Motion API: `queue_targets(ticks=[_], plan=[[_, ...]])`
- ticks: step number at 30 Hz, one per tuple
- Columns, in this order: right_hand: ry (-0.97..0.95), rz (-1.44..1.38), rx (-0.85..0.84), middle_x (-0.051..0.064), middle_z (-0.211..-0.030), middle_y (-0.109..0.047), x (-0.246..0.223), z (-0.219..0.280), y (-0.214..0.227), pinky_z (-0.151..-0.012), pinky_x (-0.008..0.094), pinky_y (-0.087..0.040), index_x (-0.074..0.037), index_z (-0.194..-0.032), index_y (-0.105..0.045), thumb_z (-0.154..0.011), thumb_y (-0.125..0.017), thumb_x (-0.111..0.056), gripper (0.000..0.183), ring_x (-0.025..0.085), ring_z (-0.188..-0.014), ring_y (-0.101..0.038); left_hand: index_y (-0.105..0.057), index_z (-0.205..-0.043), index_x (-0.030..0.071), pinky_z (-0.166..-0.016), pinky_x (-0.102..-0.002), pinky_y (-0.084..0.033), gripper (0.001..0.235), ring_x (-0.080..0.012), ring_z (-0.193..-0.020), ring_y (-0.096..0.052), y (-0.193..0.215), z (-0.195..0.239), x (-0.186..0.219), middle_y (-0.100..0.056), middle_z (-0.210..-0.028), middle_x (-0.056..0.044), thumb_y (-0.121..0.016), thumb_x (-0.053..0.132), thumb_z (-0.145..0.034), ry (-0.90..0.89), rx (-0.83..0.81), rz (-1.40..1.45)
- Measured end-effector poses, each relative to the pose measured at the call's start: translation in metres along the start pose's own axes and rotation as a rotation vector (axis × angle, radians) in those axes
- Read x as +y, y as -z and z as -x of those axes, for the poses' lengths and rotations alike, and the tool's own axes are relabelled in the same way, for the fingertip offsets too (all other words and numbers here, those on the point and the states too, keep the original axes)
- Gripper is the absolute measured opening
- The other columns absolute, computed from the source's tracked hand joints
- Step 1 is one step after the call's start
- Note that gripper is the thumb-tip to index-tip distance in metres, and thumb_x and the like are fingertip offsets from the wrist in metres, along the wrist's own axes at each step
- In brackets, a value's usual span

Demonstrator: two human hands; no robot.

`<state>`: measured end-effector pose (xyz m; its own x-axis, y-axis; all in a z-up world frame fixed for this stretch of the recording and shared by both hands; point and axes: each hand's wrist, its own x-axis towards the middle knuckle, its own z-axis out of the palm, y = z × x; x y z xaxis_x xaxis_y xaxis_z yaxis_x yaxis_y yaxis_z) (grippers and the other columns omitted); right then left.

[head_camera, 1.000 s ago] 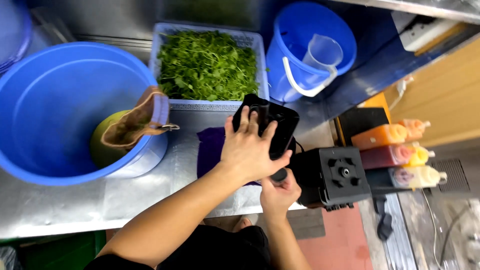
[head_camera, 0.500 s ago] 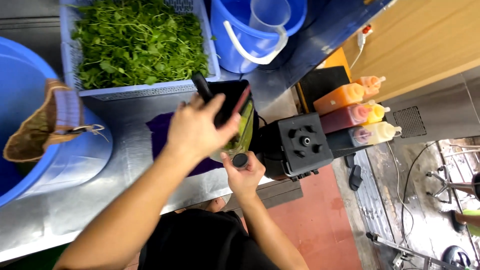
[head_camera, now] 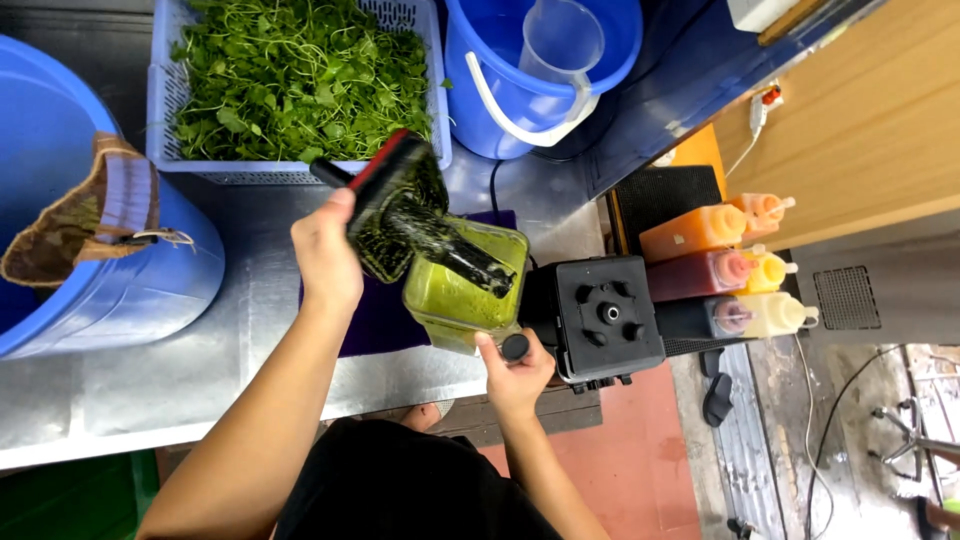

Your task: Blending green herbs and filtering the liquid into a container.

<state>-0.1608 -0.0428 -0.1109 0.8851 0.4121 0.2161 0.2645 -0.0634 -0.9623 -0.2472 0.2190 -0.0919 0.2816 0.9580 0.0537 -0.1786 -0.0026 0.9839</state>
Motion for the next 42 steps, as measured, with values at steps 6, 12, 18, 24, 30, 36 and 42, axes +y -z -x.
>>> queue_targets(ticks=[6, 12, 18, 24, 30, 36, 42], plan=[[-0.034, -0.009, -0.023, -0.008, -0.064, -0.051, 0.013, -0.004, 0.026, -0.052, 0.021, -0.032, -0.006, -0.071, -0.056, -0.08, -0.086, -0.012, 0.032, 0.002, -0.059, -0.041, -0.064, -0.124, 0.005, -0.099, -0.043, -0.053, 0.055, -0.0269, -0.11, -0.066, 0.004, 0.013, 0.028, -0.069, -0.122, -0.011, -0.042, 0.048, -0.098, 0.517, -0.053, 0.967], [0.033, -0.032, -0.058, -0.006, -0.067, -0.056, -0.001, -0.002, 0.048, -0.056, 0.021, -0.037, -0.007, -0.076, -0.06, -0.086, -0.081, -0.016, 0.025, 0.004, -0.062, -0.048, -0.063, -0.128, 0.009, -0.105, -0.045, -0.048, 0.058, -0.0265, -0.119, -0.061, 0.033, 0.017, -0.041, -0.066, -0.13, -0.008, -0.039, 0.052, -0.097, 0.538, 0.138, 0.951], [0.048, -0.149, -0.104, 0.003, -0.064, -0.065, 0.006, 0.006, 0.08, -0.047, 0.025, -0.046, -0.004, -0.078, -0.066, -0.087, -0.078, -0.018, 0.02, 0.011, -0.052, -0.059, -0.057, -0.131, 0.003, -0.106, -0.047, -0.05, 0.051, -0.0279, -0.121, -0.062, 0.069, 0.015, -0.165, -0.065, -0.129, -0.013, -0.038, 0.044, -0.107, 0.42, 0.095, 0.757], [0.091, -0.201, -0.131, 0.01, -0.07, -0.066, -0.044, 0.011, 0.08, -0.055, 0.027, -0.049, 0.005, -0.091, -0.067, -0.087, -0.078, -0.016, 0.023, 0.015, -0.058, -0.062, -0.059, -0.132, 0.0, -0.099, -0.048, -0.054, 0.054, -0.0285, -0.115, -0.067, 0.063, 0.028, -0.213, -0.068, -0.125, -0.015, -0.045, 0.046, -0.108, 0.694, 0.068, 0.521], [0.099, -0.313, -0.122, 0.013, -0.068, -0.067, -0.072, 0.017, 0.055, -0.057, 0.028, -0.049, 0.009, -0.095, -0.066, -0.087, -0.079, -0.022, 0.034, 0.018, -0.06, -0.062, -0.038, -0.155, 0.026, -0.104, -0.043, -0.039, 0.058, -0.0175, -0.128, -0.054, 0.096, 0.035, -0.229, -0.056, -0.146, 0.0, -0.047, 0.054, -0.105, 0.85, -0.029, 0.229], [0.123, -0.395, -0.154, 0.01, -0.07, -0.063, -0.077, 0.003, 0.004, -0.053, 0.027, -0.046, 0.011, -0.096, -0.065, -0.089, -0.084, -0.023, 0.04, 0.014, -0.058, -0.058, -0.082, -0.1, 0.008, -0.096, -0.033, -0.055, 0.037, -0.0151, -0.094, -0.079, 0.194, 0.039, 0.09, -0.084, -0.091, -0.005, -0.062, 0.039, -0.094, 0.516, -0.868, -0.438], [0.204, -0.439, -0.295, 0.011, -0.071, -0.064, -0.134, -0.025, -0.073, -0.05, 0.027, -0.047, 0.013, -0.097, -0.066, -0.087, -0.086, -0.028, 0.046, 0.014, -0.055, -0.059, -0.077, -0.111, 0.008, -0.089, -0.036, -0.056, 0.03, -0.026, -0.098, -0.076, 0.304, -0.103, 0.201, -0.078, -0.106, -0.014, -0.066, 0.029, -0.092, 0.102, -0.243, -0.949]])
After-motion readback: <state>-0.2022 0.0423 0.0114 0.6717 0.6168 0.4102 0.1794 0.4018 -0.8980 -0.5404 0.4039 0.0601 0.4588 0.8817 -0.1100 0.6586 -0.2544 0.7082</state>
